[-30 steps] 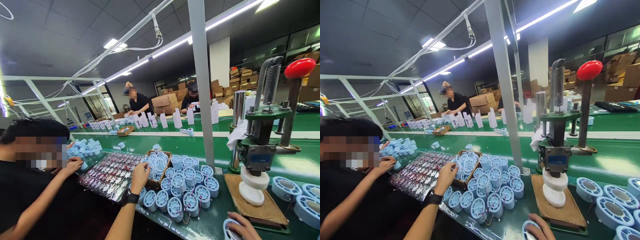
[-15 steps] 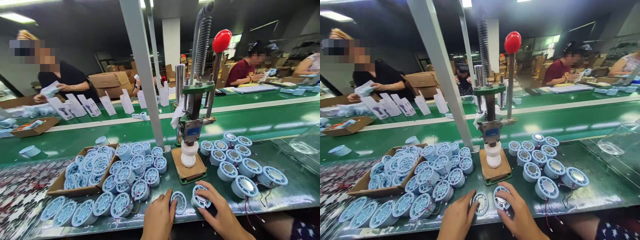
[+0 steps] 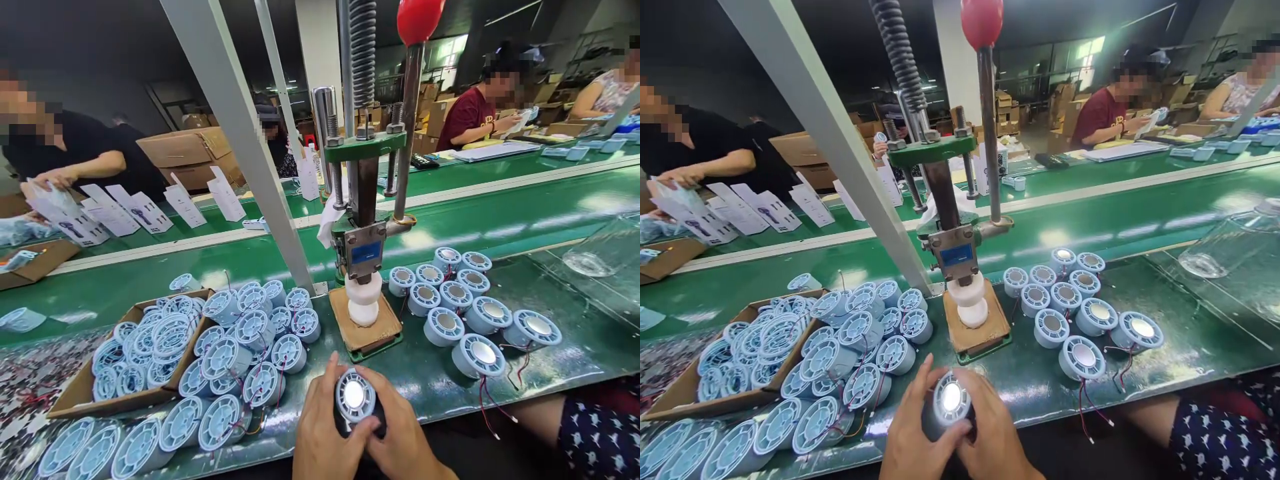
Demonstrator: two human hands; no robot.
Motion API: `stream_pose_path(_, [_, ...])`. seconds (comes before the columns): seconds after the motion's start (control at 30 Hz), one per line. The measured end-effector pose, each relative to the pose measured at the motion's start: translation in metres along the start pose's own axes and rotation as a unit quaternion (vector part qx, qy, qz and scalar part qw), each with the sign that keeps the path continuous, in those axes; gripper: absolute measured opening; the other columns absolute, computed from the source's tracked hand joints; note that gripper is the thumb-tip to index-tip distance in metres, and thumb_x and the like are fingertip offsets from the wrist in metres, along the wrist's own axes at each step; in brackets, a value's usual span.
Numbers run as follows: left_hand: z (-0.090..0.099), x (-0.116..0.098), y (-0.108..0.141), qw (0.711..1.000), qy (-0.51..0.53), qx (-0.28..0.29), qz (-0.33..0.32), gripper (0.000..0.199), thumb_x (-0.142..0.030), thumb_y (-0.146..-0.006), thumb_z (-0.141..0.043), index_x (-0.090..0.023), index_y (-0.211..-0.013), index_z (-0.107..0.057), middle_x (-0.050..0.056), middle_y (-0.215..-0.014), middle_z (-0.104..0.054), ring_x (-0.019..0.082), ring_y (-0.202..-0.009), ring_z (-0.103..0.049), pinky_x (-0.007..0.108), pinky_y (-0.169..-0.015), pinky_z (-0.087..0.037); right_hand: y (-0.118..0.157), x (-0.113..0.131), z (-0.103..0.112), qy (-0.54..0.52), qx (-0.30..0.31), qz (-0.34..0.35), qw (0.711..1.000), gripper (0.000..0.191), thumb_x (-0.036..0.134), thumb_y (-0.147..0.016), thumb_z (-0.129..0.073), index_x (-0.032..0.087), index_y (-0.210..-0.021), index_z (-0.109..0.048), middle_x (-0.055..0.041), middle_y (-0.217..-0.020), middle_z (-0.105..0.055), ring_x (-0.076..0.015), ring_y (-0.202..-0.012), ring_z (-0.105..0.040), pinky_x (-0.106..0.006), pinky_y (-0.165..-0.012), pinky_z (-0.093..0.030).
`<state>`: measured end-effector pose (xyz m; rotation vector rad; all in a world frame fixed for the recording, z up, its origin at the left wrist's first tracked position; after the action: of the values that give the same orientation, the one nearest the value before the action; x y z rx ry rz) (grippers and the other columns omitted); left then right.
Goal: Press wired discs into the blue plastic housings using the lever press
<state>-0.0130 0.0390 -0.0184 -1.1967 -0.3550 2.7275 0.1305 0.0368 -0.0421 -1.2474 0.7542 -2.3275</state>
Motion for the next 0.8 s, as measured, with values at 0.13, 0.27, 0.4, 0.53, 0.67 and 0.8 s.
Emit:
stream_pose_path(0.13, [-0.004,-0.011,-0.003,0.999,-0.018,-0.002,0.045,0.084,-0.014,-0.07,-0.063,-0.029,-0.147,-0.033,0.007,-0.121,-0.062,0.028,-0.114,-0.058,0.046,-0.101,-0.049,-0.004,0.002,-0.008,0.023,-0.022,0.005,0.999,0.058,0.015,-0.077,-0.048,0.016,-0.135,-0.044,-0.0091,-0.118,-0.067,-0.0162,-0.106,-0.067,-0.023,-0.091,-0.057])
stream_pose_path(0.27, [-0.007,-0.006,0.001,0.998,-0.015,-0.016,0.057,0.08,-0.017,-0.07,-0.061,-0.028,-0.145,-0.035,0.009,-0.124,-0.06,0.031,-0.116,-0.057,0.05,-0.101,-0.049,0.0,-0.001,-0.01,0.021,-0.005,0.004,1.0,0.058,0.019,-0.08,-0.052,0.016,-0.137,-0.041,-0.0094,-0.12,-0.066,-0.0177,-0.107,-0.067,-0.024,-0.09,-0.057])
stream_pose_path(0.4, [-0.01,-0.002,0.006,0.998,-0.014,-0.029,0.06,0.073,-0.017,-0.07,-0.061,-0.029,-0.14,-0.042,0.008,-0.125,-0.06,0.03,-0.117,-0.057,0.05,-0.101,-0.05,-0.001,-0.003,-0.007,0.021,0.0,0.005,1.0,0.058,0.017,-0.08,-0.052,0.016,-0.138,-0.041,-0.0086,-0.121,-0.066,-0.0164,-0.108,-0.067,-0.022,-0.091,-0.057])
stream_pose_path(0.53, [-0.011,-0.006,0.005,0.996,-0.022,-0.036,0.079,0.07,-0.019,-0.069,-0.062,-0.028,-0.137,-0.046,0.008,-0.122,-0.061,0.03,-0.113,-0.059,0.049,-0.099,-0.052,-0.006,-0.002,-0.002,0.03,-0.02,0.01,0.999,0.056,0.015,-0.08,-0.049,0.016,-0.136,-0.043,-0.0075,-0.121,-0.067,-0.015,-0.108,-0.067,-0.02,-0.09,-0.056])
stream_pose_path(0.67, [-0.012,-0.002,0.005,0.996,-0.038,-0.034,0.076,0.073,-0.019,-0.068,-0.061,-0.031,-0.138,-0.043,0.007,-0.121,-0.062,0.031,-0.112,-0.06,0.05,-0.096,-0.053,0.002,0.006,-0.017,0.018,-0.029,-0.003,0.999,0.052,0.018,-0.083,-0.049,0.017,-0.136,-0.045,-0.0063,-0.12,-0.067,-0.0154,-0.108,-0.067,-0.021,-0.092,-0.056])
stream_pose_path(0.8, [-0.011,0.004,0.004,0.998,-0.05,-0.035,0.016,0.08,-0.026,-0.072,-0.06,-0.052,-0.141,-0.028,0.001,-0.123,-0.063,0.033,-0.113,-0.061,0.054,-0.091,-0.057,0.005,-0.018,-0.008,-0.005,-0.002,-0.011,1.0,0.05,0.029,-0.092,-0.052,0.018,-0.139,-0.042,-0.0092,-0.123,-0.065,-0.018,-0.111,-0.065,-0.026,-0.092,-0.058])
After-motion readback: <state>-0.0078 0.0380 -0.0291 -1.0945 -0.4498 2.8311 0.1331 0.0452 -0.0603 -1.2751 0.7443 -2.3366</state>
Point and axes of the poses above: each hand's wrist, its own y-axis away from the middle knuckle, its own z-axis out of the back of the hand, x = y × z, the point moved 3 cm from there along -y, towards the middle knuckle
